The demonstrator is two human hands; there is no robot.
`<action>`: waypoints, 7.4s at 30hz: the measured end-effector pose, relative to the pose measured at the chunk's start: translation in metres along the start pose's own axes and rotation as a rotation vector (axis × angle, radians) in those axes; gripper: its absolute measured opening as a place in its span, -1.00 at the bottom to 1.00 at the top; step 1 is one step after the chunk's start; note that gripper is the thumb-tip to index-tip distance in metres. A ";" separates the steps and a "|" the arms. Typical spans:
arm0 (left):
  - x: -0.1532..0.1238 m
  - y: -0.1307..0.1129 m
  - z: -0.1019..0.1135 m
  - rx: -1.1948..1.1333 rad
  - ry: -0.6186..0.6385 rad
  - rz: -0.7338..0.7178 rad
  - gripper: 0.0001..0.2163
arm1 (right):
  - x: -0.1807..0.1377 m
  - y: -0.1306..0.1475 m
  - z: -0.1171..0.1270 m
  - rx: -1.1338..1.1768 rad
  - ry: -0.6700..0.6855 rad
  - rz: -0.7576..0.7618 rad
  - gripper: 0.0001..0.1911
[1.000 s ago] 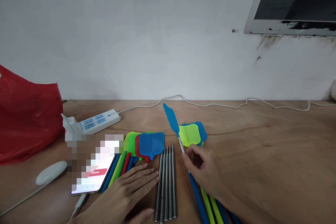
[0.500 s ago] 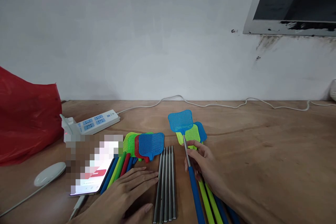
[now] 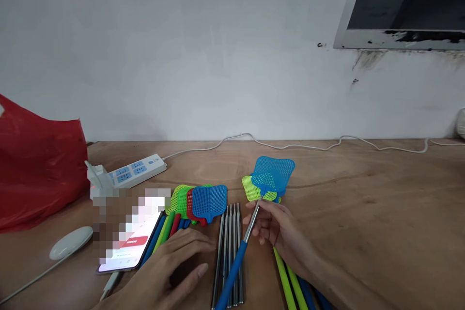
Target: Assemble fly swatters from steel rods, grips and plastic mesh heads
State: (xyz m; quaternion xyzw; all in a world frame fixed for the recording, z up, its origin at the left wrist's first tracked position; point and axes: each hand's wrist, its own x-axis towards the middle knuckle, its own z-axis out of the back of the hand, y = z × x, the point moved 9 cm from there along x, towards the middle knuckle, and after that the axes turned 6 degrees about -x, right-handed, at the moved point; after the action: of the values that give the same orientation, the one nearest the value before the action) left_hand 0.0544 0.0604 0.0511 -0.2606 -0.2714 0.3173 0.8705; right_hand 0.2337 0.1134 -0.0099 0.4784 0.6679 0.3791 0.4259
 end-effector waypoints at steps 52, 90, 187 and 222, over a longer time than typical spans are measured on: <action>-0.019 0.055 -0.038 -0.906 0.183 0.716 -0.51 | -0.017 0.020 0.010 0.106 -0.330 0.356 -0.66; -0.020 0.051 -0.021 -0.651 -0.045 0.534 -0.49 | -0.020 0.013 -0.011 -0.037 -0.115 0.316 -0.66; -0.013 0.081 0.016 -0.661 -0.279 0.657 -0.49 | -0.032 -0.001 -0.056 -1.187 0.410 0.271 -0.58; -0.007 0.056 0.026 -0.460 -0.312 0.369 -0.67 | -0.011 -0.005 -0.010 -0.348 0.083 0.018 -0.48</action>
State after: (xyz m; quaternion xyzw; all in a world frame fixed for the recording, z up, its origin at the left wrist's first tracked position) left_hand 0.0102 0.0999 0.0331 -0.4432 -0.4142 0.4364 0.6645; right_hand 0.2246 0.1007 -0.0083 0.3875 0.6051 0.5121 0.4707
